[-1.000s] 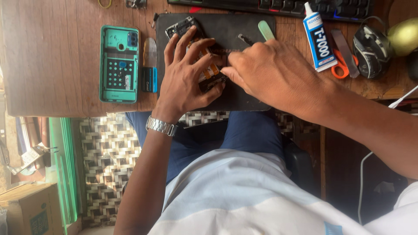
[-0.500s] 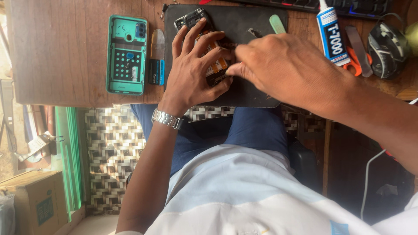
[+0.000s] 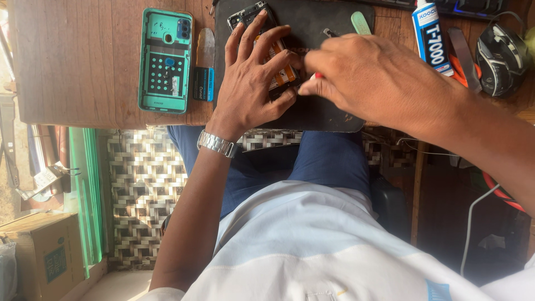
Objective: The person uses a screwdriver and tweezers to remove screws and small components from the internal chassis of a disassembled mobile phone. They work on the battery area and surrounding connectors while the phone case and other tools rest on the table.
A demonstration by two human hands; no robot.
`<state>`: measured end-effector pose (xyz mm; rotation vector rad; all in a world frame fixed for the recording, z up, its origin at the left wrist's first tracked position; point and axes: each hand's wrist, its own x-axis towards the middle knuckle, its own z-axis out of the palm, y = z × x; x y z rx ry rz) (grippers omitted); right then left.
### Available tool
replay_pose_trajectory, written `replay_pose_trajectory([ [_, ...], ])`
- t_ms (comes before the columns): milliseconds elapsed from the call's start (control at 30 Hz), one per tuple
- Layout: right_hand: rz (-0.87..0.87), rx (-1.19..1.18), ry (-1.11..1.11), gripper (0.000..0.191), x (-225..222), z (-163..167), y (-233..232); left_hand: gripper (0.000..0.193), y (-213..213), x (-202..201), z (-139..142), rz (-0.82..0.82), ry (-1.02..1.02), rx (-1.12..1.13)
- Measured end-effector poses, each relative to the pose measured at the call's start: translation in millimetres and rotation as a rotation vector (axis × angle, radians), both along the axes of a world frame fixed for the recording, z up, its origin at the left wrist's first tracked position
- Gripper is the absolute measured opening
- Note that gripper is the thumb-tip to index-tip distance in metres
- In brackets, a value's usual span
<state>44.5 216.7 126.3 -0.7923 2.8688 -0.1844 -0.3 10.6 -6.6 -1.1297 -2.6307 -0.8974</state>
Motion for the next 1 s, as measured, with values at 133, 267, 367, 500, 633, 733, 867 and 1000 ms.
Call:
replay_pose_trajectory([
  [133, -0.130, 0.143, -0.129, 0.035, 1.8, 4.4, -3.0, 0.043, -0.7, 0.4, 1.2, 0.006, -0.004, 0.011],
  [267, 0.110, -0.198, 0.103, 0.019, 2.7, 0.8, -6.2, 0.046, -1.3, 1.0, 2.6, 0.005, -0.020, -0.010],
  [367, 0.137, -0.174, 0.152, 0.022, 2.8, -2.4, -5.0, 0.050, -0.7, 0.5, 1.5, 0.027, -0.009, -0.026],
  [500, -0.096, 0.156, -0.011, 0.037, 4.3, -5.8, -4.3, 0.050, 0.6, -0.2, -0.9, 0.070, -0.029, -0.026],
  [633, -0.028, 0.014, 0.016, 0.029, 4.4, -6.9, -2.2, 0.047, 2.7, -2.6, -1.4, 0.073, -0.040, -0.035],
  [733, 0.096, -0.168, 0.100, 0.022, 5.3, -8.1, -2.0, 0.052, 2.6, -3.1, -1.8, 0.066, -0.046, -0.026],
  [867, 0.027, -0.079, 0.059, 0.026, 5.0, -8.0, -3.2, 0.046, 2.9, -2.4, -2.5, 0.066, -0.040, -0.027],
  [1000, -0.178, 0.216, -0.096, 0.035, 3.7, -5.3, -6.7, 0.044, -0.1, 0.2, -0.2, 0.059, 0.005, -0.023],
])
